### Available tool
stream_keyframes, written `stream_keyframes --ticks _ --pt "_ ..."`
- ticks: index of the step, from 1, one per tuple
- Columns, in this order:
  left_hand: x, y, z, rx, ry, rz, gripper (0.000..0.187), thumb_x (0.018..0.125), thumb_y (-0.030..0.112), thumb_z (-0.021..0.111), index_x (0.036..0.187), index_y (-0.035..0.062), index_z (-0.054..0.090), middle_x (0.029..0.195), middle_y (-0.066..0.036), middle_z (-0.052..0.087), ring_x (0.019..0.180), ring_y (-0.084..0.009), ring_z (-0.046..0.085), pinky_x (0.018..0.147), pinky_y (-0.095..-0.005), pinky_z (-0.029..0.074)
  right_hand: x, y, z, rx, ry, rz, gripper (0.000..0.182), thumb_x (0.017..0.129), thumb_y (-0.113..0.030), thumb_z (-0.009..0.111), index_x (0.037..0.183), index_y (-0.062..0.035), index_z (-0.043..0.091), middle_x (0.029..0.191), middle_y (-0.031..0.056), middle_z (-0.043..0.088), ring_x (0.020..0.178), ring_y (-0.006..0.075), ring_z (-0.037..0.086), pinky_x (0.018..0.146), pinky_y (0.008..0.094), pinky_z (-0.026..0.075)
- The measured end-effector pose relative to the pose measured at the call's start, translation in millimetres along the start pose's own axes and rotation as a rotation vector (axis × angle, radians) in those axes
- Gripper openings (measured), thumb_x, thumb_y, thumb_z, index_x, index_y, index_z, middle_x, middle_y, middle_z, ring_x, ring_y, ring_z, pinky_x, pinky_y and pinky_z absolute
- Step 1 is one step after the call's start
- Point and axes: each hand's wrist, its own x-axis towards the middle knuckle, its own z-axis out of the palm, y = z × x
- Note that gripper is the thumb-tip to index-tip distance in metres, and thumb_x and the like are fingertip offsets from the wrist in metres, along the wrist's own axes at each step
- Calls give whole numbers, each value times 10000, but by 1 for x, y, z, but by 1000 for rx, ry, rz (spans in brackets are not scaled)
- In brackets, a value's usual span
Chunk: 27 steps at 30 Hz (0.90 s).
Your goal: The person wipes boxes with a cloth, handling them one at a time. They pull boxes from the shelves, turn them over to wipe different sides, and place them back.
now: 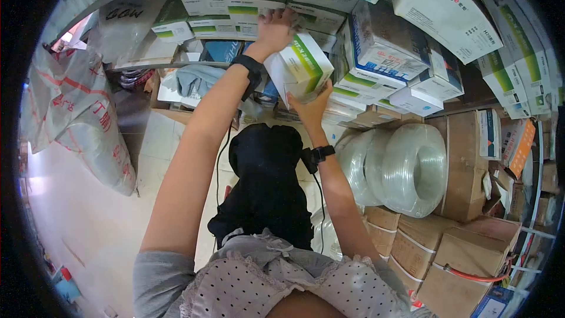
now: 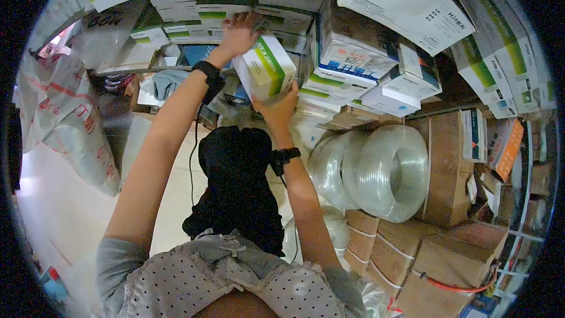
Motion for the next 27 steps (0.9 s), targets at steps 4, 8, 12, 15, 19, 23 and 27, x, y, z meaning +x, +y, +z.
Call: stream_keyframes --ticks 4,8,12,15,19,23,27 --pt "-3 6 14 151 179 113 437 804 286 589 1178 71 514 1174 -132 543 1156 -287 468 955 -571 310 3 -2 2 -3 15 -9 1094 499 -284 880 1322 38 236 1229 210 427 1154 353 425 998 430 330" --pt "-34 46 2 -14 132 377 255 832 234 545 1043 94 576 1125 -114 567 1186 -295 446 987 -526 310 5 -4 -2 -147 -54 9 1072 503 -294 876 1295 47 239 1209 213 418 1134 352 427 981 422 344" --pt "-38 53 -1 -291 177 470 217 891 238 489 974 58 577 964 -172 612 992 -360 556 893 -497 384 8 -13 -8 -198 -141 54 1063 523 -291 868 1279 65 210 1188 204 383 1126 318 402 987 393 330" --pt "-15 24 -18 -377 -219 166 353 925 317 473 1080 9 546 999 -258 581 1001 -411 541 886 -440 425 10 -10 -3 -221 -124 57 1046 525 -284 862 1267 68 215 1190 206 374 1128 324 398 987 397 329" --pt "-17 -14 -12 -293 90 247 493 912 404 466 1249 46 504 1166 -178 588 1105 -364 525 991 -469 349 1 -4 0 -240 -109 70 1026 528 -242 854 1267 67 213 1197 204 363 1131 322 393 993 397 323" --pt "2 -24 12 -257 8 164 479 906 385 467 1234 39 509 1188 -174 579 1109 -337 534 996 -477 350 8 -5 -4 -180 -79 -16 1004 517 -199 855 1257 63 229 1177 189 373 1124 302 398 990 398 328" --pt "16 -27 24 -18 96 157 397 902 369 464 1110 48 569 1132 -174 604 1074 -311 560 954 -452 382 23 -10 0 -110 -118 49 1058 486 -288 868 1262 54 236 1186 216 395 1131 356 412 974 441 348"
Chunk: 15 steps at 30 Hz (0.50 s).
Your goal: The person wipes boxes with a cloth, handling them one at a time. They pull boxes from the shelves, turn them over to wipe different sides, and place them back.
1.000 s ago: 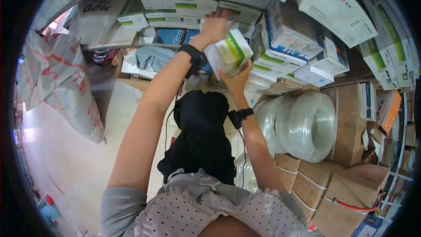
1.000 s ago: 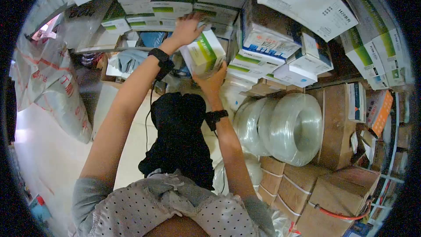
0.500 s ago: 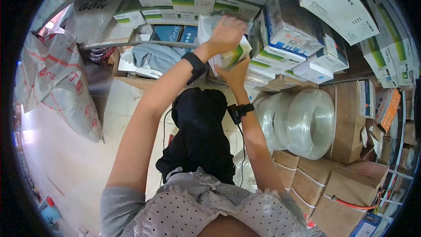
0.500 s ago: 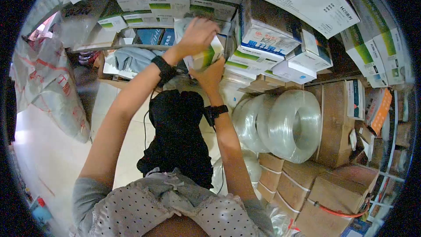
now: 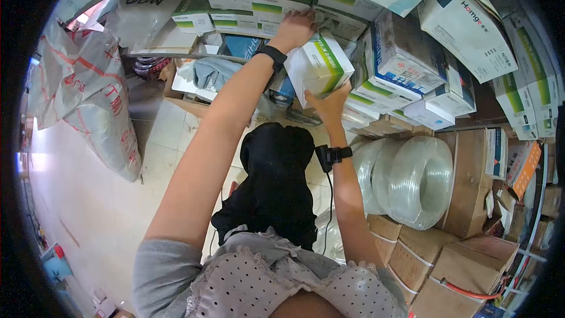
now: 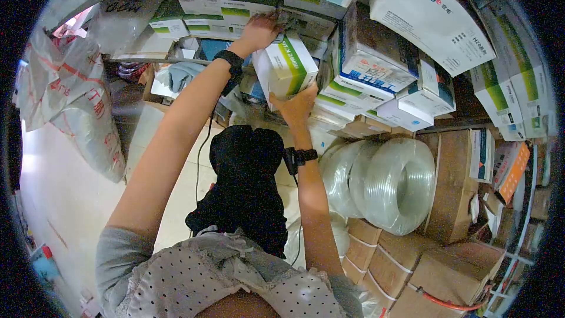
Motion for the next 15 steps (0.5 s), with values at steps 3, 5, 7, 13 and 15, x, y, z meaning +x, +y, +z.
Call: stream_keyframes --ticks 3,5,7,13,15 --pt "-2 3 -1 29 -11 -10 378 900 377 465 1040 49 590 1090 -172 622 1028 -318 577 906 -442 417 6 2 -2 -60 -21 33 1093 478 -355 869 1272 46 235 1201 230 404 1148 392 412 972 465 358" --pt "-7 22 -30 -84 -195 -81 388 905 377 468 1049 38 593 1089 -181 619 1014 -347 572 903 -432 427 11 4 -3 -99 -43 37 1100 481 -375 865 1278 44 233 1207 230 403 1153 396 409 976 467 358" --pt "-10 46 -64 -282 -526 -220 406 919 365 470 1098 22 594 1106 -200 608 1017 -388 553 930 -415 424 17 0 -4 -110 -77 50 1111 483 -399 860 1284 43 229 1212 232 399 1151 400 408 981 468 354" --pt "-65 82 -51 -552 -45 303 326 889 273 562 1110 34 581 1123 -196 599 1007 -380 556 933 -420 423 11 6 -7 -283 -148 -124 1012 498 -294 861 1251 52 281 1153 185 412 1071 338 438 949 417 343" --pt "-68 79 -53 -497 -25 300 318 881 255 574 1115 39 579 1081 -186 607 1049 -374 532 941 -430 417 2 9 -6 -189 -117 -84 1028 496 -304 859 1259 59 273 1163 197 408 1087 346 429 955 420 339"
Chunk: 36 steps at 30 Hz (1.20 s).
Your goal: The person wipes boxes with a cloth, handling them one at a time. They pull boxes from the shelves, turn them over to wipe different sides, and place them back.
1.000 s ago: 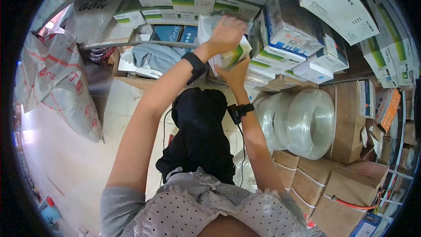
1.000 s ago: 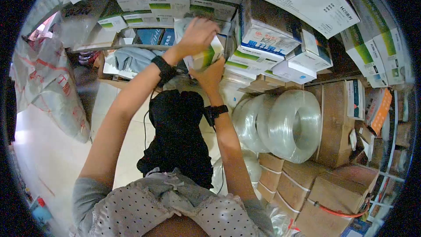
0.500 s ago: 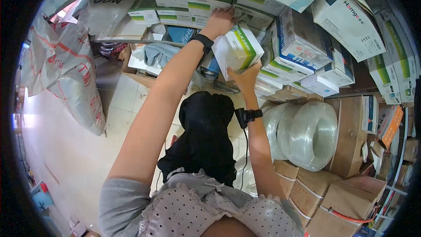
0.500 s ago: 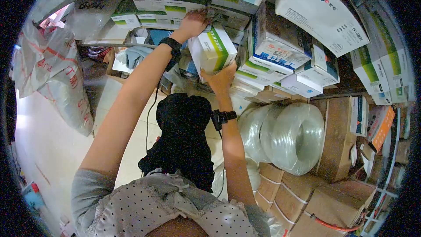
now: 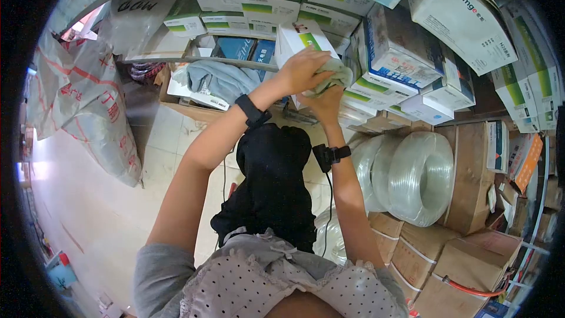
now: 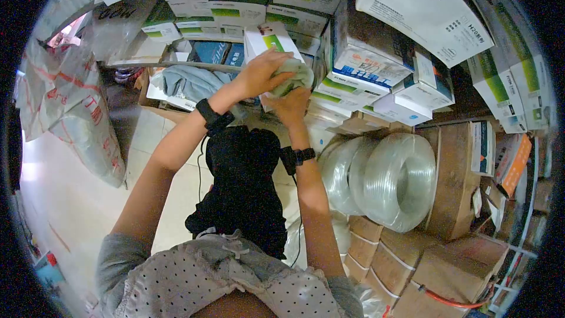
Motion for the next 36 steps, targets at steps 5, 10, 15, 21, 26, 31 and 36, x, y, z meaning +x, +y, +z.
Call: stream_keyframes --ticks 5,10,15,21,26,31,36 --pt "6 -53 -18 304 88 -260 294 826 278 589 1008 47 606 1025 -123 614 953 -334 547 873 -476 435 7 -28 -12 2 52 123 1028 498 -312 853 1235 92 262 1145 219 400 1098 360 408 957 426 340" --pt "26 -92 -25 556 -17 -315 282 806 264 575 987 51 607 1050 -92 595 1067 -300 487 848 -452 454 6 -25 -11 16 24 96 976 493 -327 852 1176 82 288 1129 224 400 1085 358 410 949 431 343" --pt "34 -110 -13 559 -42 -226 297 817 279 555 1012 58 598 1045 -123 571 1072 -326 476 839 -474 448 11 -13 -8 -1 51 54 961 496 -344 849 1155 76 289 1130 228 400 1084 364 410 945 439 345" --pt "21 -21 -18 103 -226 -8 328 848 293 562 1106 91 575 1054 -135 536 1049 -313 457 886 -450 361 15 -6 -2 -32 -48 77 1012 490 -391 844 1187 79 280 1157 235 409 1103 384 413 952 462 350" --pt "10 14 -12 243 -275 83 332 865 306 550 1131 107 564 1051 -116 521 1017 -296 451 863 -449 321 1 19 2 -168 -69 -169 1099 467 -431 848 1242 83 264 1202 243 410 1156 406 393 956 482 368" --pt "45 -53 -17 524 -463 -394 473 903 411 458 1255 97 493 1308 -152 450 1192 -360 414 884 -576 325 1 -15 -13 -51 -15 95 1108 480 -388 862 1223 121 218 1158 262 432 1083 385 450 943 433 371" --pt "20 -141 -14 877 131 -201 430 841 430 519 1102 101 613 1125 -162 564 1118 -353 460 860 -537 386 13 -13 -17 -70 -58 126 1114 483 -397 861 1223 115 205 1180 263 403 1118 385 414 968 439 353"
